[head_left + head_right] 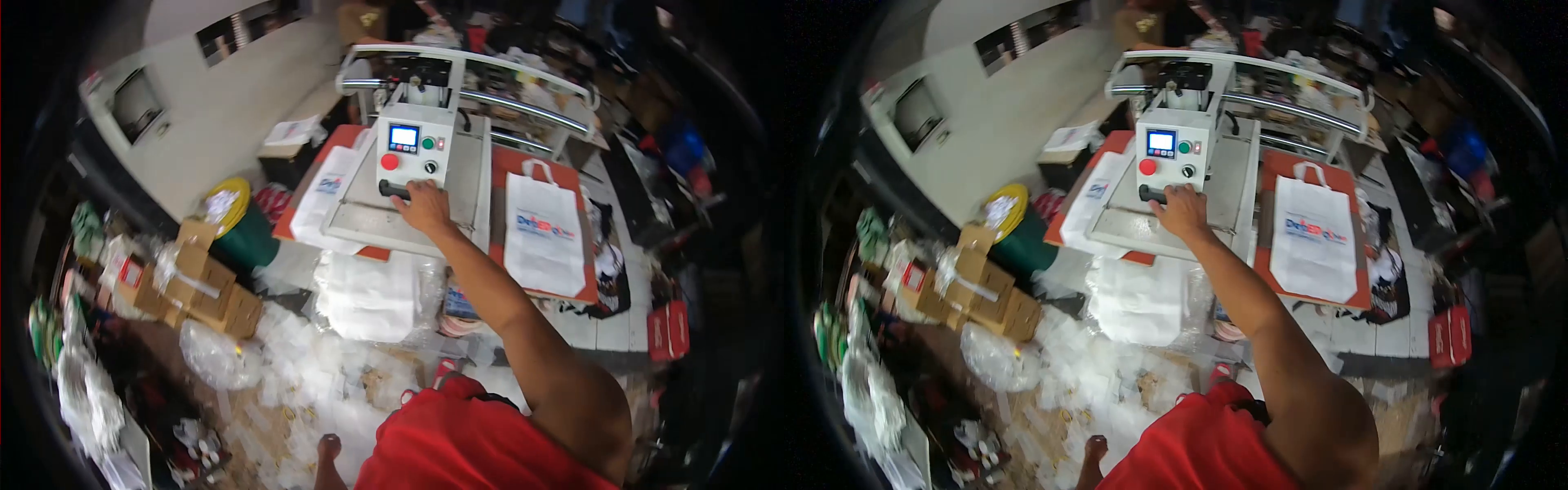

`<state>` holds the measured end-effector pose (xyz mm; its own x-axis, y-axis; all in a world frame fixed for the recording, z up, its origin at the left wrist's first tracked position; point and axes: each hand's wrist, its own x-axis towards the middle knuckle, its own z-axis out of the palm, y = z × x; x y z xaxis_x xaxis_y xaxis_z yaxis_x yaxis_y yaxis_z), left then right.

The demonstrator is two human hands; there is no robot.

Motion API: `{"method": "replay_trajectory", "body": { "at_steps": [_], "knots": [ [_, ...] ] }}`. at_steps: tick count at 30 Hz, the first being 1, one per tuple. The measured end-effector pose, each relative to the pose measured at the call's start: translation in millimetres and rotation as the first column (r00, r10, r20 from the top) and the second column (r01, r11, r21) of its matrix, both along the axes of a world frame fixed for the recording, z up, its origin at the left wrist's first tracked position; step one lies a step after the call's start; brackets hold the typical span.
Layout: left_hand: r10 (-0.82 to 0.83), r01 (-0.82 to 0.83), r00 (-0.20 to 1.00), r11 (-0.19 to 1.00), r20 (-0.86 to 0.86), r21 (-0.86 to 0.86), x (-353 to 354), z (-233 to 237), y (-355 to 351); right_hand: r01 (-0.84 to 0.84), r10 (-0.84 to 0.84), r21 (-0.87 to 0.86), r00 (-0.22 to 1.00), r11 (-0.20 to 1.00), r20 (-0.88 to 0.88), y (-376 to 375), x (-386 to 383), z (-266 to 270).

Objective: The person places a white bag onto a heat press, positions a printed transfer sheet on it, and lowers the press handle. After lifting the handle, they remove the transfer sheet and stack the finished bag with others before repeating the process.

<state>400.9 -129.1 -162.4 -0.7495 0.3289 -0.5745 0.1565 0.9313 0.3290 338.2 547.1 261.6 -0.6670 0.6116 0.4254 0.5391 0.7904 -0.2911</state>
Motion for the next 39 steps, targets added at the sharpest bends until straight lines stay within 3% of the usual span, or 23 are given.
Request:
{"method": "replay_trajectory", "body": {
  "at_steps": [2,4,5,8,10,12,13,14,16,18,20,22,24,25,26,27,30,31,33,34,36,38,39],
  "knots": [
    [-0.208,0.209,0.969,0.978,-0.135,-0.004,-57,-6,21,0.064,-0.065,0.017,0.996,0.998,0.055,7,34,4],
    [0.002,0.001,0.994,1.000,-0.108,0.026,-76,61,79,0.153,-0.153,0.008,0.986,0.988,0.064,13,62,4],
    [-0.017,0.034,0.986,0.995,-0.168,0.098,-87,62,93,0.190,-0.189,-0.007,0.980,0.982,0.054,15,76,3],
    [-0.043,0.055,0.995,0.989,-0.089,0.135,-109,72,147,0.304,-0.304,0.008,0.951,0.953,0.062,19,112,3],
    [-0.188,0.198,0.978,0.973,-0.088,0.118,-119,75,181,0.360,-0.361,0.031,0.932,0.932,0.021,36,135,-7],
    [-0.108,0.102,0.994,0.985,0.035,0.140,-128,63,213,0.411,-0.410,0.039,0.912,0.911,-0.031,47,160,-12],
    [-0.209,0.209,0.978,0.974,-0.007,0.086,-124,87,235,0.425,-0.423,0.039,0.904,0.904,-0.066,49,172,-10],
    [-0.361,0.368,0.930,0.915,-0.073,0.165,-134,74,242,0.431,-0.429,0.034,0.902,0.902,-0.057,53,185,-11],
    [-0.403,0.442,0.897,0.840,-0.184,0.314,-137,91,272,0.506,-0.503,0.180,0.862,0.844,-0.063,61,204,-15],
    [-0.445,0.527,0.850,0.713,-0.282,0.462,-151,94,294,0.466,-0.446,0.136,0.882,0.874,-0.152,78,223,-35],
    [-0.486,0.473,0.873,0.813,-0.052,0.340,-159,145,334,0.494,-0.478,0.202,0.869,0.846,-0.124,73,230,-18],
    [-0.615,0.568,0.786,0.756,0.056,0.325,-182,194,374,0.467,-0.443,0.193,0.883,0.863,-0.154,79,242,-15],
    [-0.682,0.573,0.725,0.676,0.098,0.463,-207,238,411,0.515,-0.507,0.199,0.857,0.834,-0.095,71,244,0],
    [-0.673,0.554,0.726,0.695,0.143,0.459,-218,271,433,0.530,-0.527,0.148,0.848,0.835,-0.063,73,250,-2],
    [-0.670,0.553,0.738,0.664,0.073,0.503,-231,296,451,0.550,-0.550,0.098,0.835,0.829,-0.031,76,256,-4],
    [-0.711,0.633,0.701,0.579,-0.063,0.514,-251,308,467,0.575,-0.575,0.153,0.817,0.804,-0.046,77,256,-7],
    [-0.605,0.638,0.741,0.501,-0.291,0.585,-301,342,520,0.704,-0.679,0.322,0.704,0.633,-0.207,64,241,-1],
    [-0.547,0.676,0.717,0.395,-0.432,0.622,-322,331,540,0.714,-0.692,0.325,0.693,0.620,-0.204,65,242,-4],
    [-0.477,0.664,0.733,0.345,-0.485,0.664,-350,332,580,0.760,-0.657,0.307,0.649,0.573,-0.383,69,248,-15],
    [-0.496,0.661,0.734,0.363,-0.464,0.657,-362,330,599,0.769,-0.670,0.312,0.640,0.559,-0.376,71,250,-23],
    [-0.526,0.655,0.733,0.373,-0.431,0.658,-376,323,635,0.840,-0.759,0.132,0.534,0.526,-0.372,73,251,-33],
    [-0.512,0.787,0.613,0.323,-0.602,0.526,-388,311,671,0.882,-0.822,0.053,0.456,0.467,-0.341,71,245,-35],
    [-0.522,0.789,0.608,0.309,-0.598,0.531,-393,305,687,0.885,-0.812,0.051,0.446,0.463,-0.377,73,247,-43]
  ]
}}
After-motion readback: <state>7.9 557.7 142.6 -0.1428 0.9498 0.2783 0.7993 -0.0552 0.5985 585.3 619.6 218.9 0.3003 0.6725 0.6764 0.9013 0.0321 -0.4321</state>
